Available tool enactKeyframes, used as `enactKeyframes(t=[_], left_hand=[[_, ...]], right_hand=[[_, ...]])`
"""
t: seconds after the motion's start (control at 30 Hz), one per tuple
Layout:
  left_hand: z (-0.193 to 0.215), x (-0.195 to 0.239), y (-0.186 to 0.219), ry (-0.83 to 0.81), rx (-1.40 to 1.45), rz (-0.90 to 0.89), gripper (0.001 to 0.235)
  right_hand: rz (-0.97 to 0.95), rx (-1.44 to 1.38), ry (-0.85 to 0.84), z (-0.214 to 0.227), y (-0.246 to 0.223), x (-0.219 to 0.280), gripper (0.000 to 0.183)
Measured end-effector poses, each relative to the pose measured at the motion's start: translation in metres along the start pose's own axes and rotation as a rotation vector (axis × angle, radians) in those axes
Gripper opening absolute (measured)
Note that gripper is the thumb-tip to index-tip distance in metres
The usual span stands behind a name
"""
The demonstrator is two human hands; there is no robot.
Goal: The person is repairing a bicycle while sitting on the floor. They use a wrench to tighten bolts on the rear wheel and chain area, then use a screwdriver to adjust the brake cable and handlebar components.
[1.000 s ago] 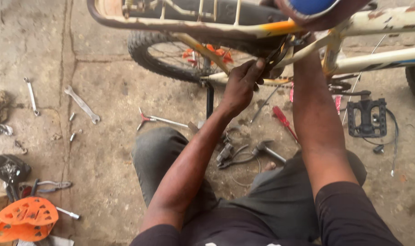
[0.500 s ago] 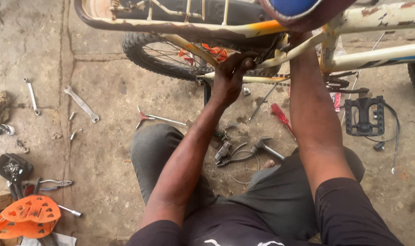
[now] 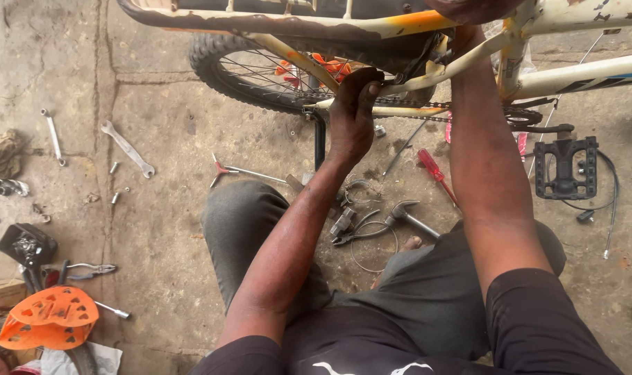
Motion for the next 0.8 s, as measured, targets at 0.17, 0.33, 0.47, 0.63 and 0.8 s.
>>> enactKeyframes(t=[0.17,0.33,0.47,0.63,0.8], left_hand=[[-0.004,-0.003,-0.012,-0.013,0.026,-0.059,0.040],[-0.009,-0.002,-0.019,0.114,-0.132,-0.129,0.056],[-0.008,-0.003,-0.016,0.060,-0.053,-0.104,0.061],[-0.016,0.003,0.002,0.186,0.123,-0.123,0.064],[-0.014,-0.002,0.002,0.286,0.243,0.050,0.084]], right_hand=[[-0.004,-0.003,0.013,0.008,-0.005,-0.009,0.022],[-0.005,-0.007,0.010,0.004,-0.009,-0.010,0.022],[-0.010,-0.006,0.008,-0.003,-0.005,-0.009,0.022],[-0.021,0.013,0.004,-0.003,0.014,-0.002,0.023],[-0.010,0.013,0.005,0.001,0.008,-0.007,0.023]])
Point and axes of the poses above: each hand's wrist, its own x-axis away from the middle knuckle, its own z-axis out of the back of the hand, y = z × x, the point moved 8 cm from there along -x, towards the middle knuckle, and after that the axes turned 6 degrees about x, right-handed, at the moved point
